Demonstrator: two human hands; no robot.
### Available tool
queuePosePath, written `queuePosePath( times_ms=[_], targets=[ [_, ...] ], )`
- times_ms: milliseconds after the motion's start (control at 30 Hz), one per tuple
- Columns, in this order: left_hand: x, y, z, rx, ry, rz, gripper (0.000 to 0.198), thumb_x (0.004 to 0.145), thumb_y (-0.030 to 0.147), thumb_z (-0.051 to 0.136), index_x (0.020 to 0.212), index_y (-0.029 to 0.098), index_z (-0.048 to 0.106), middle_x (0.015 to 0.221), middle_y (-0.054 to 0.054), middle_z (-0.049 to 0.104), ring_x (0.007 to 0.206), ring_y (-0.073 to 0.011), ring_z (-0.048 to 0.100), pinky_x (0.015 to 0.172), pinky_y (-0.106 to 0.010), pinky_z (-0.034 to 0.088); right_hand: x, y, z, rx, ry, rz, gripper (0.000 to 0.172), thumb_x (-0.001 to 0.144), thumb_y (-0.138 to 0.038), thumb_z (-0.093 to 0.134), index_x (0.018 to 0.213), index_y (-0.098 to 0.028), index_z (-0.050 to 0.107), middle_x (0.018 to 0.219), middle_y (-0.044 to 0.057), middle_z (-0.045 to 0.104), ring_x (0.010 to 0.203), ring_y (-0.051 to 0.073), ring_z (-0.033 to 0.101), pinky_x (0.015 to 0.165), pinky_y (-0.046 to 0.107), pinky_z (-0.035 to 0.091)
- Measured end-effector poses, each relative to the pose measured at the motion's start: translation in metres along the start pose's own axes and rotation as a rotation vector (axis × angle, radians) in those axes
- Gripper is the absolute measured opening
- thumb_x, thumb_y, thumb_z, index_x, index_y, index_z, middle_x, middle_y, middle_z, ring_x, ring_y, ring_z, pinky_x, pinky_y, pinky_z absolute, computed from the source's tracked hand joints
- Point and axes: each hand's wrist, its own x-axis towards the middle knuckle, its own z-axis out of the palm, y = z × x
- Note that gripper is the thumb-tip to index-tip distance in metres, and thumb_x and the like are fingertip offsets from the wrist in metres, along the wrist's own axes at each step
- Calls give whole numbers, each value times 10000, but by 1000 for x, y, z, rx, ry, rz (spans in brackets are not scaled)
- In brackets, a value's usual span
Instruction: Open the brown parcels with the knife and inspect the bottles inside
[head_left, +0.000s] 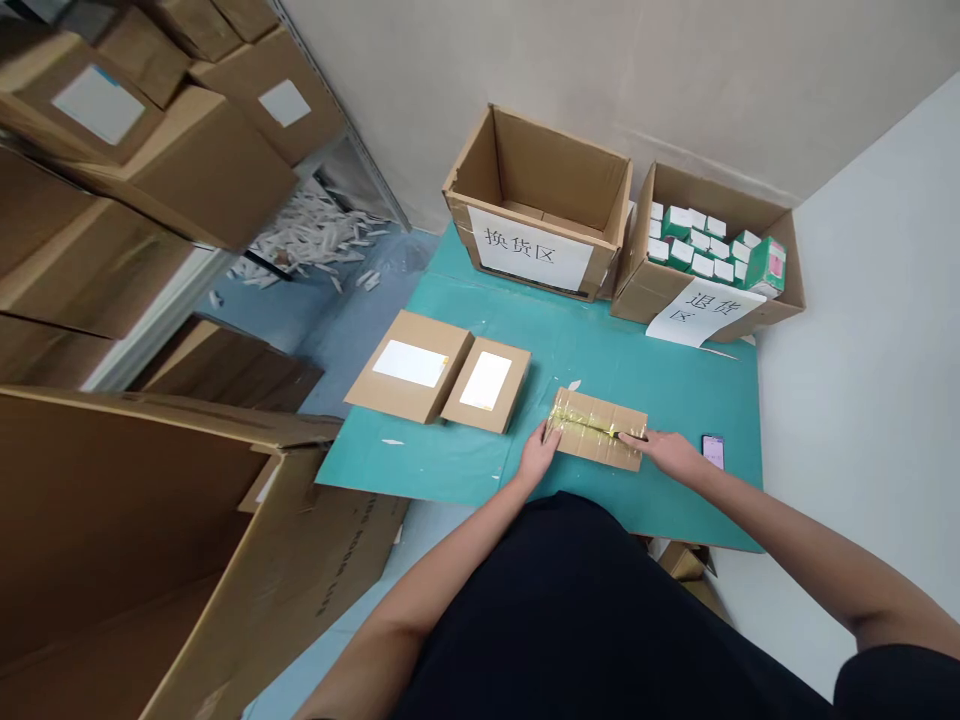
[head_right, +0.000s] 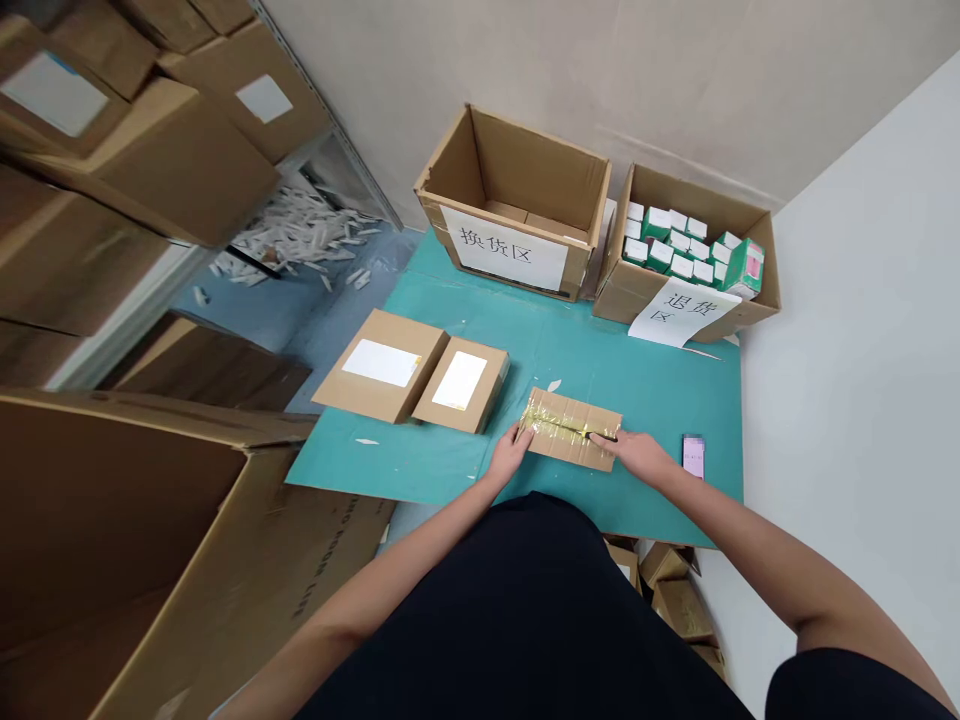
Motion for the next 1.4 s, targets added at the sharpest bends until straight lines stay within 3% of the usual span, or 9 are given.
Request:
queuePosePath(
  times_ms=[567, 767, 1033, 1233, 1300, 1400],
  targets=[
    [-1, 1, -5, 65, 7, 26, 445, 934, 395, 555, 1295, 155, 655, 1300, -111, 706, 1252, -282, 627, 1086, -375, 455, -74, 26, 37, 5, -6, 142, 935, 799, 77, 375, 1562, -460, 322, 935, 41, 625, 628, 143, 572, 557, 248, 305],
    [-2, 3, -6, 81, 13, 17, 421, 929, 375, 560, 1275, 159, 666, 1272, -106, 720, 1230, -284, 639, 1075, -377, 464, -85, 20, 45, 23, -6, 196, 965, 790, 96, 372, 1572, -465, 297, 883, 28, 598, 629, 147, 557, 541, 255, 256],
    [0, -2, -8, 115, 7, 13, 420, 924, 383, 564, 1266, 158, 663, 1280, -119, 715, 1233, -288, 641, 1072, -373, 465, -89, 13, 49, 143, 28, 252, 900, 807, 59, 430, 1541, -459, 375, 871, 20, 595, 619, 141, 550, 574, 241, 303],
    [5, -9, -11, 158, 20, -6, 562, 915, 451, 607, 1397, 165, 562, 1392, -138, 643, 1329, -295, 574, 1111, -377, 438, -112, 14, 64, 178, 4, 344, 808, 869, 1, 413, 1544, -441, 385, 908, 46, 645, 665, 163, 609, 595, 238, 364],
    [6, -8, -14, 174, 15, -17, 658, 916, 466, 610, 1479, 155, 470, 1463, -167, 577, 1356, -298, 550, 1116, -381, 436, -125, 16, 74, 264, 3, 445, 697, 921, -82, 431, 1536, -412, 418, 931, 60, 683, 690, 183, 643, 602, 240, 398],
    [8, -1, -20, 266, -3, 30, 806, 899, 482, 631, 1569, 157, 320, 1567, -191, 449, 1415, -311, 485, 1141, -409, 416, -136, 10, 90, 519, 122, 613, 571, 976, -238, 453, 1530, -380, 441, 1008, 65, 737, 777, 213, 693, 648, 254, 467]
  ],
)
